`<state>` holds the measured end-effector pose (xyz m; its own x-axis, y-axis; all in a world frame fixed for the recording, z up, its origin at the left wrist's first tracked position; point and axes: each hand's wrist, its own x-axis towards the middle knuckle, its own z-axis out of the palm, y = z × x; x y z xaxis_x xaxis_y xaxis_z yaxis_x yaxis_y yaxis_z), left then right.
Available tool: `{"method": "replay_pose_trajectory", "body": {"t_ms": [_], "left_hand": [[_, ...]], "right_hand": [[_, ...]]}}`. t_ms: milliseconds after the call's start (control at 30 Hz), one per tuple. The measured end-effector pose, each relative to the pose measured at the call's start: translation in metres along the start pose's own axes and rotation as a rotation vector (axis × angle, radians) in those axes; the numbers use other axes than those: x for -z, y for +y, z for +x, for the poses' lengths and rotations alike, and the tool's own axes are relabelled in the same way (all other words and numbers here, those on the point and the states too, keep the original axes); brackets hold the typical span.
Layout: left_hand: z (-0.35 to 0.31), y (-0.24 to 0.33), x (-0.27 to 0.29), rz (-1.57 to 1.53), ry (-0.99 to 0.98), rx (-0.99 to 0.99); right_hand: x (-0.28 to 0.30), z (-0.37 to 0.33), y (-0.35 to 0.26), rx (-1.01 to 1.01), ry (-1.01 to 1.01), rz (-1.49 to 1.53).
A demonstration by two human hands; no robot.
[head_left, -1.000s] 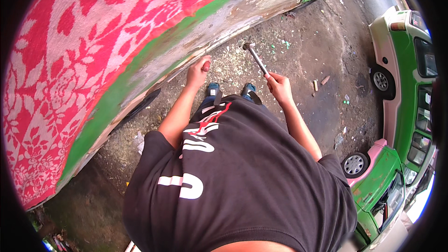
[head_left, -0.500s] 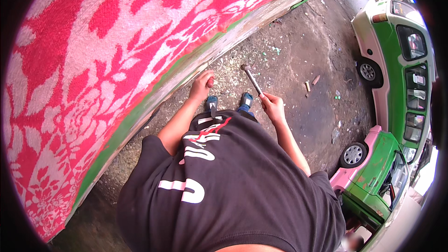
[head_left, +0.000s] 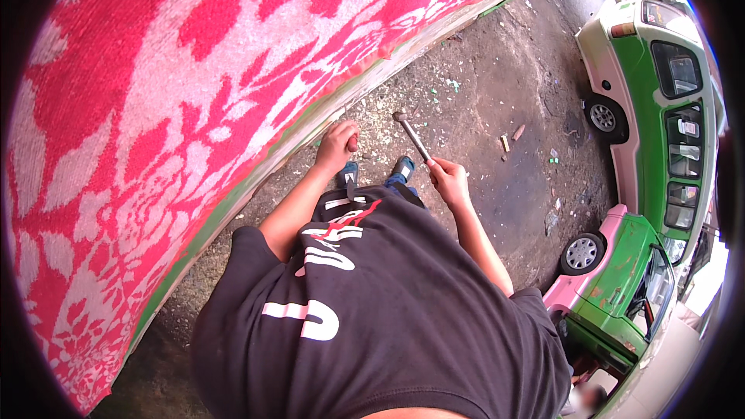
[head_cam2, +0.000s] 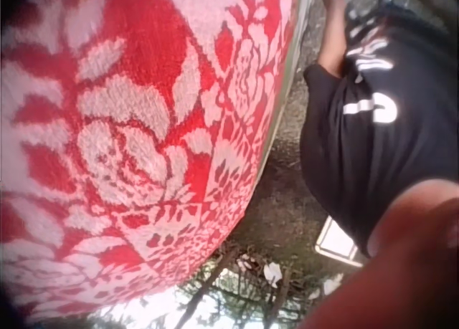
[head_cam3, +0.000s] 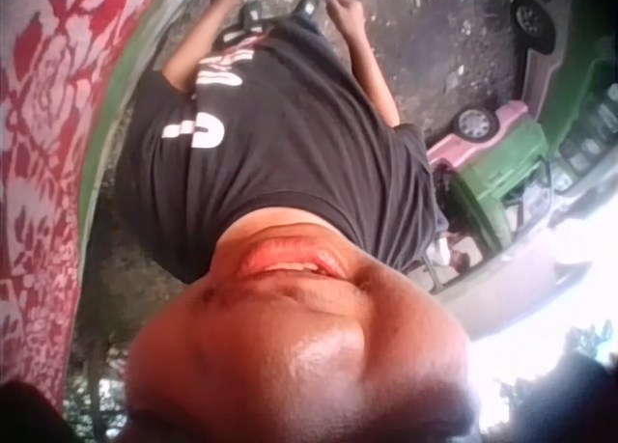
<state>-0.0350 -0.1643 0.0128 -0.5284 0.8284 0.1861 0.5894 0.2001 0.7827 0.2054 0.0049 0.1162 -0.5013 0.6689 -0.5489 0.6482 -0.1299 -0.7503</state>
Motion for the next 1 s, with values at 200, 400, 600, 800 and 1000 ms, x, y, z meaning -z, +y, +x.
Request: {"method": "replay_pose_trajectory", "body": {"t_ms": [200,400,600,800,1000], "left_hand": [[0.003,0.015,-0.001,-0.004,-0.031,0.081],[0.014,0.016,-0.002,-0.106,-0.122,0.195],[0.015,0.02,-0.009,-0.066,-0.037,0.113],[0.035,0.024,-0.01,-0.068,-0.067,0.2],[0.044,0.024,-0.006,-0.007,-0.035,0.182]], "right_hand": [[-0.006,0.006,-0.001,-0.004,-0.004,0.009],[-0.012,0.003,0.001,0.0,-0.011,-0.007],[-0.011,-0.003,0.001,-0.012,-0.001,-0.036],[-0.01,-0.011,0.009,0.176,0.126,-0.147],[-0.024,-0.027,0.014,0.601,0.126,-0.113]]}}
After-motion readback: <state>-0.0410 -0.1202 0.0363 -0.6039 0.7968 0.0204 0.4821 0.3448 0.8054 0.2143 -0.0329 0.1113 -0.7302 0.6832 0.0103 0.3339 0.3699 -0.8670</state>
